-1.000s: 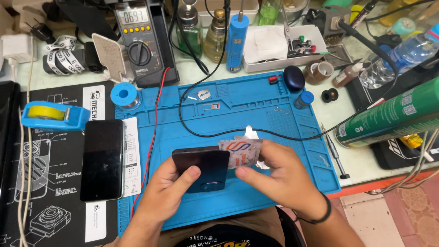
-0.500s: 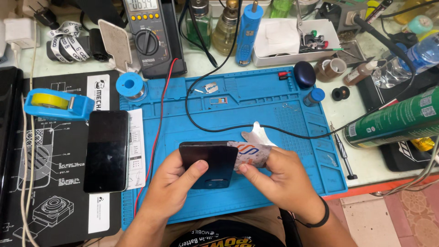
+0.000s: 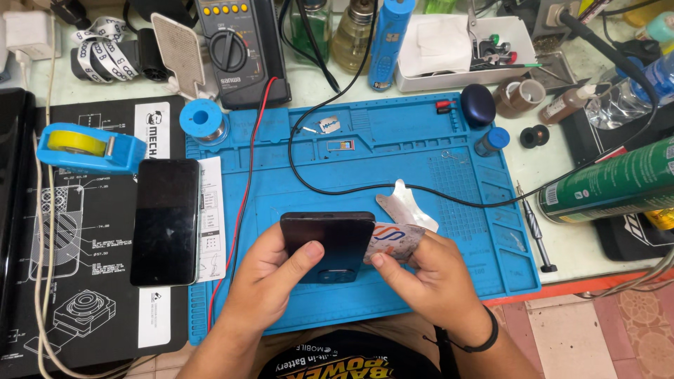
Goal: The person wipes a smartphone screen with a cloth, then uses a plastic card to pry open the phone's back cover. The person sprays a cleaning agent into the seam and continues prying until the back cover is removed, exposing the internal components.
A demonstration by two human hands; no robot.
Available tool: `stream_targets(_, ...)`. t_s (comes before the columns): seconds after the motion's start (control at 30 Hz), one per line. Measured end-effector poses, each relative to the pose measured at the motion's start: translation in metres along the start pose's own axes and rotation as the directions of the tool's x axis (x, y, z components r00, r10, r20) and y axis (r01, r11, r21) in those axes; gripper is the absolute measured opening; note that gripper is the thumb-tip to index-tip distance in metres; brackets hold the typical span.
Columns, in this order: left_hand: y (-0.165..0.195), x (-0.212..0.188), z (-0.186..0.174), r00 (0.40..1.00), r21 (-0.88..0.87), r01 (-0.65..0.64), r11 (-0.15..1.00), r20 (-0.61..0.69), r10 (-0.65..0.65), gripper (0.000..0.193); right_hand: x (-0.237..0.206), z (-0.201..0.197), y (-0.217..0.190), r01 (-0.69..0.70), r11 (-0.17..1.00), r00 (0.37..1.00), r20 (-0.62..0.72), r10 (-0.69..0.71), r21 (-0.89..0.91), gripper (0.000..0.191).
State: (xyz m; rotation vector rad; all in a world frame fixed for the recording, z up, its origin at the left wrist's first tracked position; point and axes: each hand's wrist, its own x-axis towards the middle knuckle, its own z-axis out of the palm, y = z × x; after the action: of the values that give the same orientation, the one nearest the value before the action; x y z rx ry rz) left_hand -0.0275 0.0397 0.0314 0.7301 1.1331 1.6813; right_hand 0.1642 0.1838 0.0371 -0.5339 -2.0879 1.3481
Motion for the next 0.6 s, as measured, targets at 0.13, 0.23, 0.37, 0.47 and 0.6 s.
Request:
stream_targets(0.13, 0.001, -0.001, 0.001, 1.000, -0.011, -0.006, 1.000, 0.008, 0.006, 0.032, -0.002, 0.001, 0.001, 0.004, 1.000, 1.000, -0.013, -0.004, -0.003, 0.016)
stream_targets(0.23, 0.000, -0.001, 0.001, 1.000, -0.021, -0.013, 1.000, 0.002, 0.013, 0.032, -0.004, 0.003, 0.004, 0.002, 1.000, 1.000, -0.005, -0.002, -0.002, 0.017)
stream_targets(0.37, -0.003, -0.001, 0.002, 0.999, -0.036, -0.037, 0.999, -0.014, 0.036, 0.031, -0.009, 0.008, 0.010, 0.021, 0.994, 1.000, -0.005, -0.022, -0.103, 0.011)
stream_targets(0.47, -0.004, -0.003, 0.002, 0.999, -0.040, -0.038, 0.998, -0.016, 0.038, 0.031, -0.016, 0.014, 0.018, -0.116, 0.989, 0.993, -0.009, 0.117, 0.096, 0.019)
stream_targets(0.6, -0.004, -0.005, 0.002, 0.999, -0.052, -0.037, 0.998, -0.019, 0.036, 0.031, -0.024, 0.019, 0.027, -0.059, 0.986, 0.998, -0.015, 0.062, 0.156, 0.011)
